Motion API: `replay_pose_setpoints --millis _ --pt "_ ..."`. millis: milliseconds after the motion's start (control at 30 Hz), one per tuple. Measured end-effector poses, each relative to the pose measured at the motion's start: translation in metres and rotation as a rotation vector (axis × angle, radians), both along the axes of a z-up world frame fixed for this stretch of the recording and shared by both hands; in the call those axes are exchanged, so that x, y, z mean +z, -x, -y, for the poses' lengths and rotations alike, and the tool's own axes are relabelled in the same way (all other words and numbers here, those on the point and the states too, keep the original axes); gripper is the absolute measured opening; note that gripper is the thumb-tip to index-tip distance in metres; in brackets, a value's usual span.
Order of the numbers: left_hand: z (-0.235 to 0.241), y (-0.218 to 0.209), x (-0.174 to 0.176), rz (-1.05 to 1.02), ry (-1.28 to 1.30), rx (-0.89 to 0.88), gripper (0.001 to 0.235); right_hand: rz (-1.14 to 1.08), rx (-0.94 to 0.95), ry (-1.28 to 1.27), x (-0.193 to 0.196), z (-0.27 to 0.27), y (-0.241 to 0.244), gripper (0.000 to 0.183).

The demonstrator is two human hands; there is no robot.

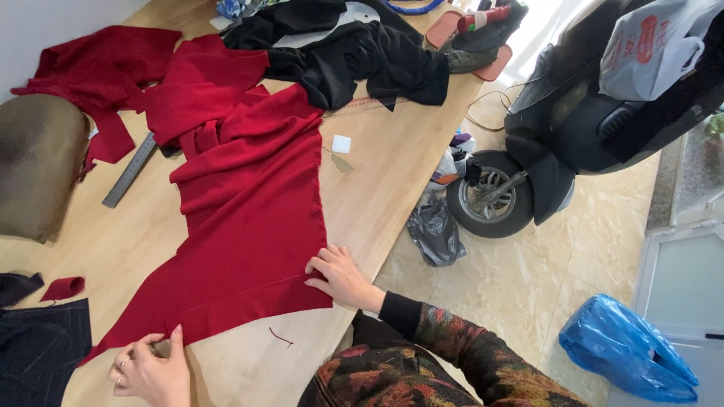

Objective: Measuring, marking, and cutting red fabric components on a workbench in a garment factory.

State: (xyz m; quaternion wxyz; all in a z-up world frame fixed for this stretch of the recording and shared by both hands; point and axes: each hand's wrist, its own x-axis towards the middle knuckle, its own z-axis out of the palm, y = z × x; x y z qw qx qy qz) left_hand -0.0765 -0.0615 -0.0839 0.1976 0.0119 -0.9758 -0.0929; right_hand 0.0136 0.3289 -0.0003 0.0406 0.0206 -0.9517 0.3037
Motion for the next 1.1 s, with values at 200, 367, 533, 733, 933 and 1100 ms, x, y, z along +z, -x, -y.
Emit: replay_pose_setpoints --millis 200,367,533,733,933,1100 --pt "0.001 0.001 -0.002 0.09 -0.045 0.008 0.024 0.061 -0.026 0.015 -0.007 0.003 0.005 0.018" --pt "0.001 0.001 -0.006 0.043 -0.033 -0.018 0.022 0.027 -0.051 -0.03 -0.015 0.002 0.005 0.024" --pt "-0.01 0.001 0.015 0.11 -0.063 0.001 0.021 0.0 -0.041 -0.041 -0.019 0.001 0.004 0.02" --pt "-0.016 0.005 0.026 0.05 -0.068 -0.012 0.028 -0.069 0.039 0.084 -0.005 -0.003 0.007 0.013" --pt "0.001 -0.008 0.04 -0.033 -0.238 0.002 0.035 -0.119 0.052 0.132 -0.042 -0.002 0.0 0.019" --pt "-0.015 -0.013 0.062 0.004 -0.302 0.174 0.033 -0.049 0.065 -0.001 -0.017 0.002 0.004 0.02"
